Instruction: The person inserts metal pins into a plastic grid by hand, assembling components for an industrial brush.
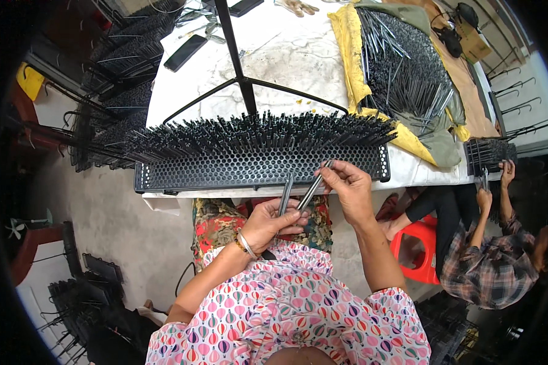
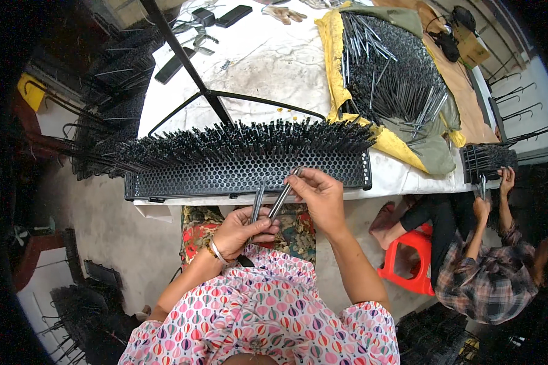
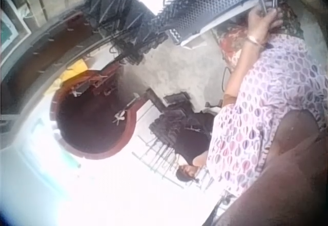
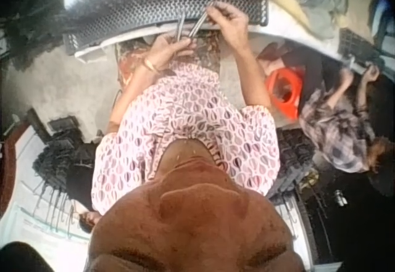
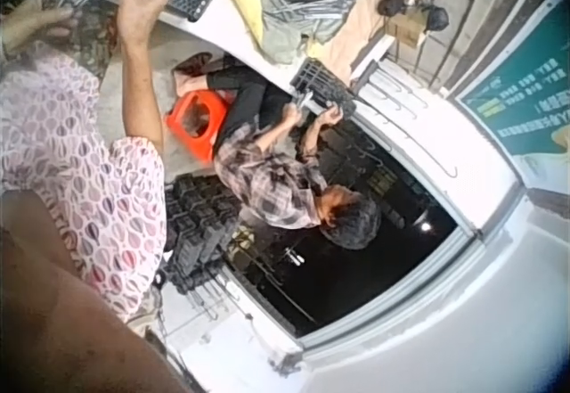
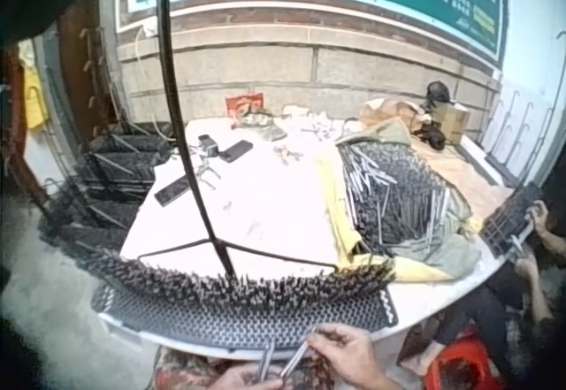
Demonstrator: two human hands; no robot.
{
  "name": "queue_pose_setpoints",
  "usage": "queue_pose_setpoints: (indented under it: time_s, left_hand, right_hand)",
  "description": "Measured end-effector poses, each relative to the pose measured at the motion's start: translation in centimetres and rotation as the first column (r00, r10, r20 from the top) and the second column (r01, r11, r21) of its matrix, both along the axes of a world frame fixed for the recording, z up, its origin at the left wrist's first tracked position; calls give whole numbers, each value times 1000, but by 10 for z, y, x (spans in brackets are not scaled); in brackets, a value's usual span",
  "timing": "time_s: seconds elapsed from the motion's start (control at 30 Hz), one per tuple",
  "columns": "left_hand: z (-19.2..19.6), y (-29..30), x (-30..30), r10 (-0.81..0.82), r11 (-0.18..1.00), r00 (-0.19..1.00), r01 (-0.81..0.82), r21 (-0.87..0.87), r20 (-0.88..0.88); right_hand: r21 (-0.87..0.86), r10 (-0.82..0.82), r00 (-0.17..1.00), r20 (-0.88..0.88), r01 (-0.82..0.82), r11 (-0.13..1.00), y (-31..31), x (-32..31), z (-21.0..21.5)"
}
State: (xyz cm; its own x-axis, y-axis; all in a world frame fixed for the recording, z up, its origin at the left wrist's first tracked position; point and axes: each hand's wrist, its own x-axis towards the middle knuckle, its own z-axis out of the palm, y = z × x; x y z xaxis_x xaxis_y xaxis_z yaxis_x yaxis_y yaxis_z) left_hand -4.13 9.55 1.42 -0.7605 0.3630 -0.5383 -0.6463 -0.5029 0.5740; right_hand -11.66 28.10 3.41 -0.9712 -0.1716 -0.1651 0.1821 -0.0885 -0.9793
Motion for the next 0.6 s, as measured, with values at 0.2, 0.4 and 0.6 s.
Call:
queue_pose_setpoints:
  time_s: [0.2, 0.4, 0.6]
  left_hand:
    - [0, 1, -1, 2, 997, 1000, -2, -81, -3]
    - [-1, 2, 0, 19, 997, 999, -22, -80, -36]
    - [2, 2, -1, -80, 989, 996, 77, 126, 24]
  right_hand:
    - [3, 35, 998, 42, -35, 999, 4, 0, -4]
    - [37, -67, 975, -214, 76, 996, 16, -9, 19]
    - [147, -145, 871, -470, 239, 960, 30, -48, 28]
